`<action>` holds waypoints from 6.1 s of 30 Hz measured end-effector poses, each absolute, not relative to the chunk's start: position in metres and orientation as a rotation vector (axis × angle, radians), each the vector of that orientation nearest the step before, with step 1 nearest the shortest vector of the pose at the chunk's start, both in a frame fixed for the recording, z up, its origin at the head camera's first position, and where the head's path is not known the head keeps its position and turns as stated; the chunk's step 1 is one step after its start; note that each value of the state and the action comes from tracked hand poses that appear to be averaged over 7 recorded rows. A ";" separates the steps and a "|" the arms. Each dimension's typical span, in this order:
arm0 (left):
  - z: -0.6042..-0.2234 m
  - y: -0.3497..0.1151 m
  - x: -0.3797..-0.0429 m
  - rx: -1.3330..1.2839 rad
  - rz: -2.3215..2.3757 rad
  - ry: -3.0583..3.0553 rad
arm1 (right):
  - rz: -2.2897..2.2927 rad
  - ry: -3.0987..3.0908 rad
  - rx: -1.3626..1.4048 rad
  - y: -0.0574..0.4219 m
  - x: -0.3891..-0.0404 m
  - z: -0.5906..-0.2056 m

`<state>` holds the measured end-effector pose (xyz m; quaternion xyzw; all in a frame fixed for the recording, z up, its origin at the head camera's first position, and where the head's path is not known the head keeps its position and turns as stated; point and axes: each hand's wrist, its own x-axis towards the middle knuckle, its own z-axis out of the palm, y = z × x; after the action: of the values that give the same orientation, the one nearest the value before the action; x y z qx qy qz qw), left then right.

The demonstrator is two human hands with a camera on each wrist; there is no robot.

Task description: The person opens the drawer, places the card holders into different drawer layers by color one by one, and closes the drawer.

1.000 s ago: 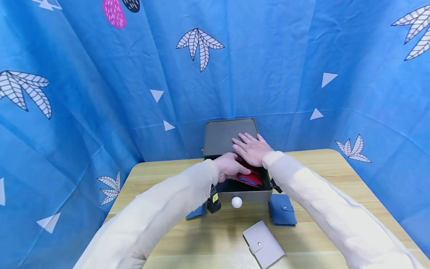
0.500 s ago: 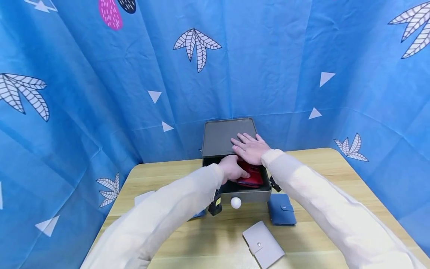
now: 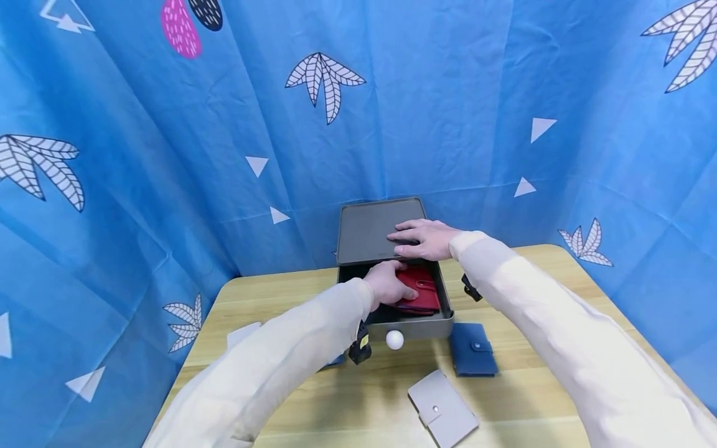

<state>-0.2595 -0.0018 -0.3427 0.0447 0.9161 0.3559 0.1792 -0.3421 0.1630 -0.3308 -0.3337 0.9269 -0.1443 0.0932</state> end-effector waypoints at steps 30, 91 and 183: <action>-0.345 -0.001 -0.253 0.307 0.730 2.818 | -0.597 2.754 -0.965 0.162 -0.341 -0.344; -0.344 -0.106 -0.317 0.739 0.222 3.022 | -0.631 2.822 -0.986 0.162 -0.340 -0.352; -0.350 -0.093 -0.330 0.848 0.127 2.998 | -0.945 2.941 -0.526 0.384 -0.207 -0.412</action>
<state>-0.3298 -0.0926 -0.3495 0.2720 0.9614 0.0407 0.0117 -0.2070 0.3836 -0.4122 -0.1677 0.9385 -0.3017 0.0041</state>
